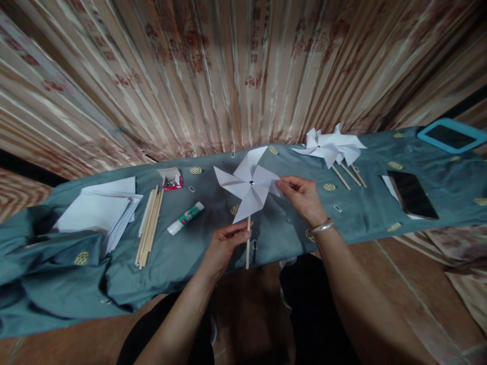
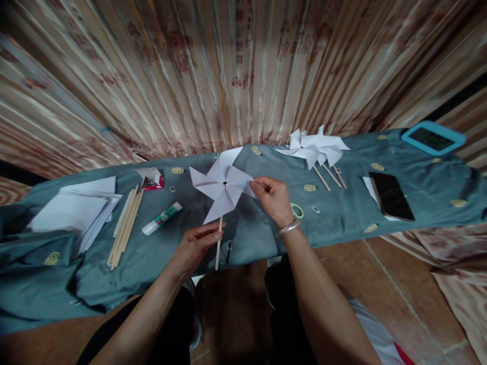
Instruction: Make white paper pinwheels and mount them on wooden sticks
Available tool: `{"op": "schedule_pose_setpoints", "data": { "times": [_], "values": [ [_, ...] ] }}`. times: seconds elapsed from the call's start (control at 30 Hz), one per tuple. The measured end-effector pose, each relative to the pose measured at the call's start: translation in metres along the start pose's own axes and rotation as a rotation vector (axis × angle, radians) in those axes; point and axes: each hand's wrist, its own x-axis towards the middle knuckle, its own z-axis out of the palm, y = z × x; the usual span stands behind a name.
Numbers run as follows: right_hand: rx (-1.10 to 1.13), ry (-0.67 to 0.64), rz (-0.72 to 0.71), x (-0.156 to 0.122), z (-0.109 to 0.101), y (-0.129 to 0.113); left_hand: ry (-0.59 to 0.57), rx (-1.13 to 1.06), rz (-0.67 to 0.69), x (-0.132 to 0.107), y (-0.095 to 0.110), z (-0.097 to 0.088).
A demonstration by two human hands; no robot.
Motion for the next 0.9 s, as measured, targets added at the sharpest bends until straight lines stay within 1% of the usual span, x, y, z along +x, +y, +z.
{"op": "schedule_pose_setpoints", "data": {
  "times": [0.17,0.37,0.5,0.67,0.9],
  "values": [
    [0.042,-0.011,0.031,-0.002,0.001,-0.004,0.012,-0.011,0.012,0.000,0.001,0.000],
    [0.115,-0.080,0.090,-0.005,0.004,-0.011,0.023,-0.024,0.015,0.002,0.000,-0.002],
    [0.187,-0.110,0.109,-0.007,0.006,-0.011,0.030,-0.027,0.023,0.003,0.000,-0.002],
    [0.268,-0.134,0.187,-0.011,0.011,-0.012,0.043,-0.032,0.045,0.004,-0.001,-0.002],
    [0.299,-0.199,0.225,-0.017,0.017,-0.018,0.070,-0.034,0.059,0.005,0.001,-0.002]
  ]
}}
